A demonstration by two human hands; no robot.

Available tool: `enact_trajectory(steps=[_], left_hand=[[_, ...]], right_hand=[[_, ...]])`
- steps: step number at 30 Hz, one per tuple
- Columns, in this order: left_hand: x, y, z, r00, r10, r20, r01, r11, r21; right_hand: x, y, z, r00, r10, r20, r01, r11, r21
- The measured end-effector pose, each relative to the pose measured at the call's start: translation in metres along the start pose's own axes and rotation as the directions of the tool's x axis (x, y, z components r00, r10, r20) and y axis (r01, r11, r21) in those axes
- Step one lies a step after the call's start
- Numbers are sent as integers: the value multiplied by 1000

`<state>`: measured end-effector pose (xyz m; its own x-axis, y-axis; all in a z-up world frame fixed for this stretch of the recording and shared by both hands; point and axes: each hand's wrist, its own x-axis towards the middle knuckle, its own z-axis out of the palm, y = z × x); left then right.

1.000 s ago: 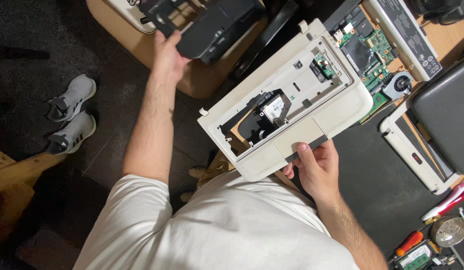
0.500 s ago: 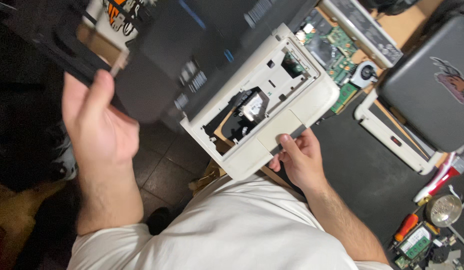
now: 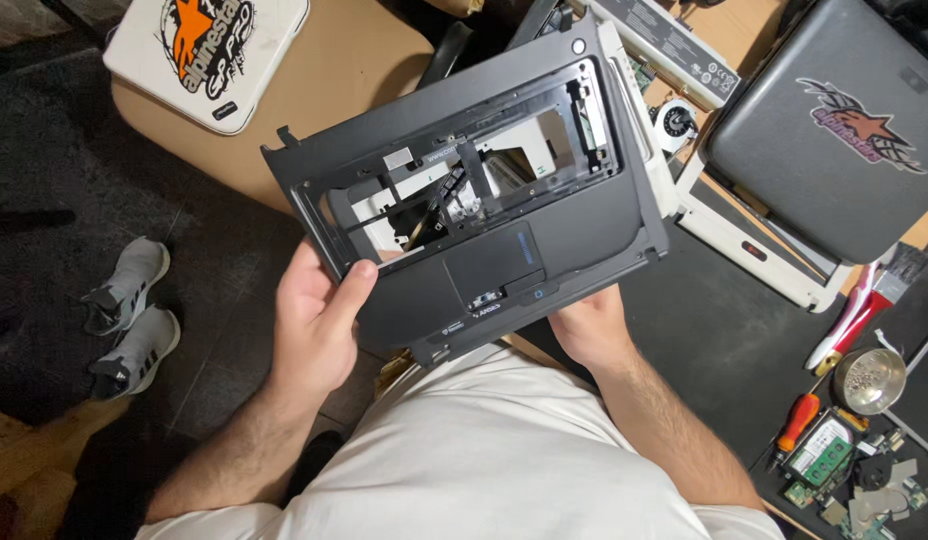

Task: The person cleans various electronic components on a workbench using a toothbrush and a paintbrush. They scrub a small circuit board, a RAM stick, a hard drive, and a laptop chassis, then place the cleaned items back on the table.

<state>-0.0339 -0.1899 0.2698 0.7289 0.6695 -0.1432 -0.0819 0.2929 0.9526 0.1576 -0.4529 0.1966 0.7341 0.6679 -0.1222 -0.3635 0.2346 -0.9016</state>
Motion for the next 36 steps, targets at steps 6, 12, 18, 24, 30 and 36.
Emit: enact_trajectory(steps=[6, 12, 18, 24, 30, 36], left_hand=[[-5, -4, -3, 959, 270, -84, -224, 906, 359], [-5, -9, 7, 989, -13, -148, -2, 995, -103], [-10, -11, 8, 947, -274, -169, 216, 929, -300], [-7, 12, -1, 926, -306, -220, 207, 901, -381], [30, 48, -57, 898, -155, -412, 26, 953, -301], [107, 42, -127, 722, -196, -663, -149, 892, -426]], right_hand=[[-8, 6, 0, 999, 2, 47, -3, 1000, 20], [-17, 10, -2, 994, 1, 106, -4, 1000, 28], [-29, 9, 0, 987, -6, 161, 0, 999, 39], [-33, 12, 5, 971, 2, 240, -17, 998, 59], [-13, -21, 29, 938, 20, 347, -21, 1000, 0], [-14, -37, 36, 966, 93, 243, -51, 984, -173]])
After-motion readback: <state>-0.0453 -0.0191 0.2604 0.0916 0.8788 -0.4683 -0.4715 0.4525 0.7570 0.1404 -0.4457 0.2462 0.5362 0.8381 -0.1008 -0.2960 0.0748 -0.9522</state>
